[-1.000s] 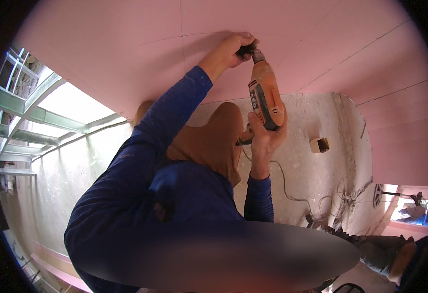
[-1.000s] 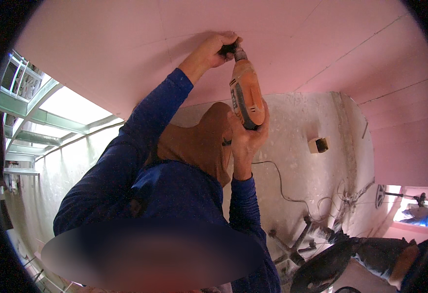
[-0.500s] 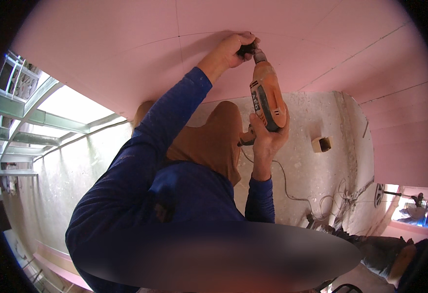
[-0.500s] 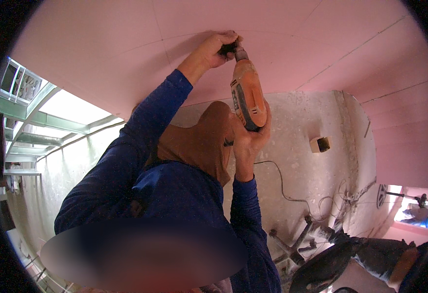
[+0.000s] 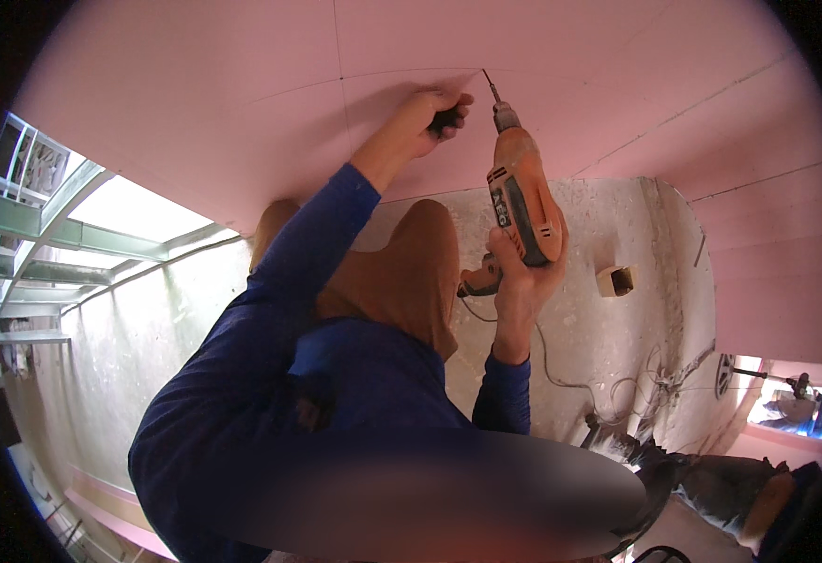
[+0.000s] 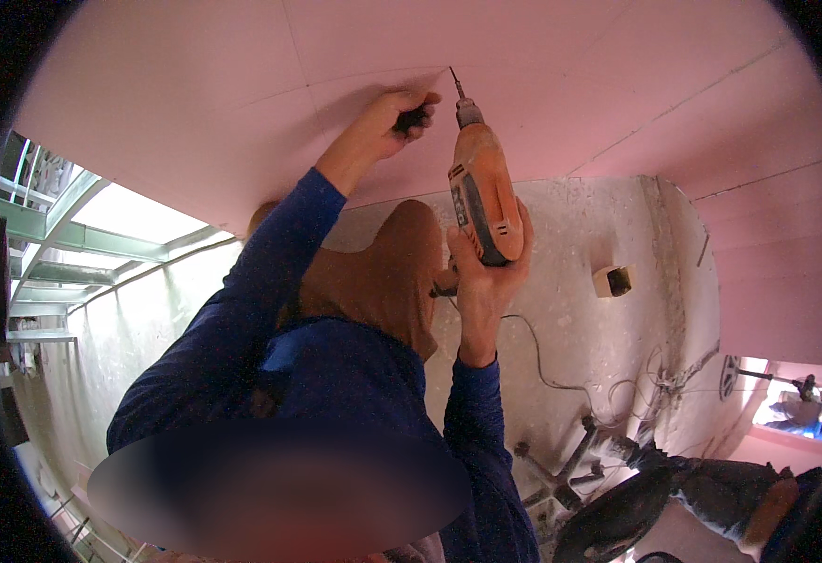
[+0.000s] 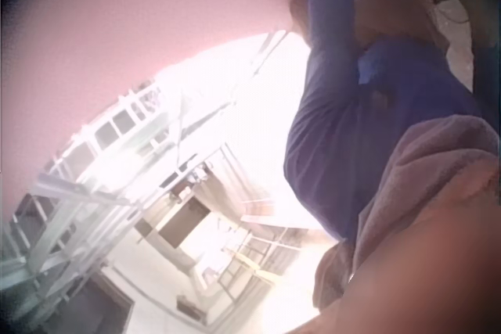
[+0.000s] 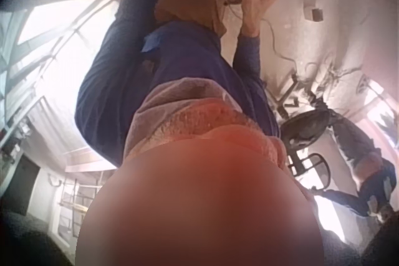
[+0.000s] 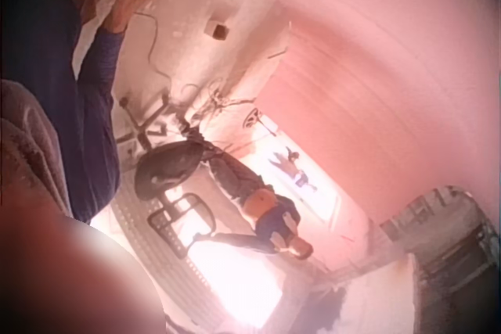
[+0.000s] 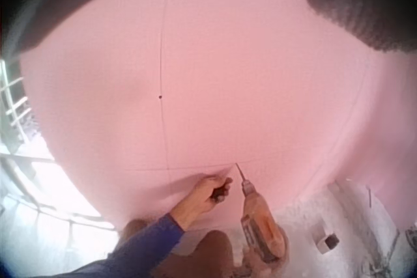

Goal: The person is installing pink ceiling panels by screwing them into place using a corded drill. They repeatedly position screws and drive them into the ceiling while sitting on the floor.

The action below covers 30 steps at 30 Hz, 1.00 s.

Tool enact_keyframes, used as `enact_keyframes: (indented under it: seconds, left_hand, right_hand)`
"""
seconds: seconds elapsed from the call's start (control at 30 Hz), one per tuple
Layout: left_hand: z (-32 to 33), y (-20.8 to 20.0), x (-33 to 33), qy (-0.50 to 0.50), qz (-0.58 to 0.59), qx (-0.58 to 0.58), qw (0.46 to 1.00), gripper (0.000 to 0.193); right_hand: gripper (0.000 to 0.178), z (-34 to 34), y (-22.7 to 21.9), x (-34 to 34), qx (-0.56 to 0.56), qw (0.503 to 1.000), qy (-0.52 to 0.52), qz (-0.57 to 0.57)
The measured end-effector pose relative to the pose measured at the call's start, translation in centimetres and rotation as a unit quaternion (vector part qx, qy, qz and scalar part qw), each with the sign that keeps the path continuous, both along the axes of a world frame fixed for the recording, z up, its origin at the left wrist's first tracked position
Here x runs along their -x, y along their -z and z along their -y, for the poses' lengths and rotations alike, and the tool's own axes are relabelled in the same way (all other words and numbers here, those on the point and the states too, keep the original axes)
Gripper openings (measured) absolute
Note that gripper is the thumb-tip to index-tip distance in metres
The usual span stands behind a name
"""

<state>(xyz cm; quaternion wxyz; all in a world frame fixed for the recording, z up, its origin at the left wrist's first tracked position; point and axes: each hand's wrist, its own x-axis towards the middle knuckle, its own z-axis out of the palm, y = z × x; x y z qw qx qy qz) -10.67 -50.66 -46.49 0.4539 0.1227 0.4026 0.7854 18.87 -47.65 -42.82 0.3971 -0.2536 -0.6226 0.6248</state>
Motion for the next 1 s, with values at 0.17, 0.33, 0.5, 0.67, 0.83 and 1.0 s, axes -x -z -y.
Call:
enact_keyframes:
  seconds: [0.17,0.33,0.5,0.67,0.83,1.0]
  left_hand:
    - [3.0,2.2,0.3,-0.010,0.015,0.011,1.000,0.030]
    - [3.3,2.5,0.2,-0.019,0.027,0.011,0.999,0.029]
    - [3.3,2.3,0.0,-0.015,0.024,0.008,1.000,0.028]
    - [3.7,2.9,0.0,-0.029,0.044,0.024,0.998,0.027]
    - [4.3,3.7,0.0,-0.025,0.079,0.021,0.996,0.027]
    - [5.0,4.6,-0.4,-0.029,0.077,0.040,0.996,0.027]
  right_hand:
    - [0.082,0.2,-0.5,-0.2,-0.020,0.999,0.015,0.036]
    - [0.080,0.0,-0.7,-0.1,-0.054,0.997,0.026,0.053]
    - [0.079,-0.1,-0.7,-0.2,-0.059,0.996,0.022,0.061]
    - [0.079,0.0,-0.8,0.1,-0.056,0.997,0.024,0.056]
    - [0.080,0.0,-0.9,0.2,-0.088,0.994,0.026,0.062]
    - [0.082,0.3,-1.1,0.6,-0.075,0.995,0.024,0.066]
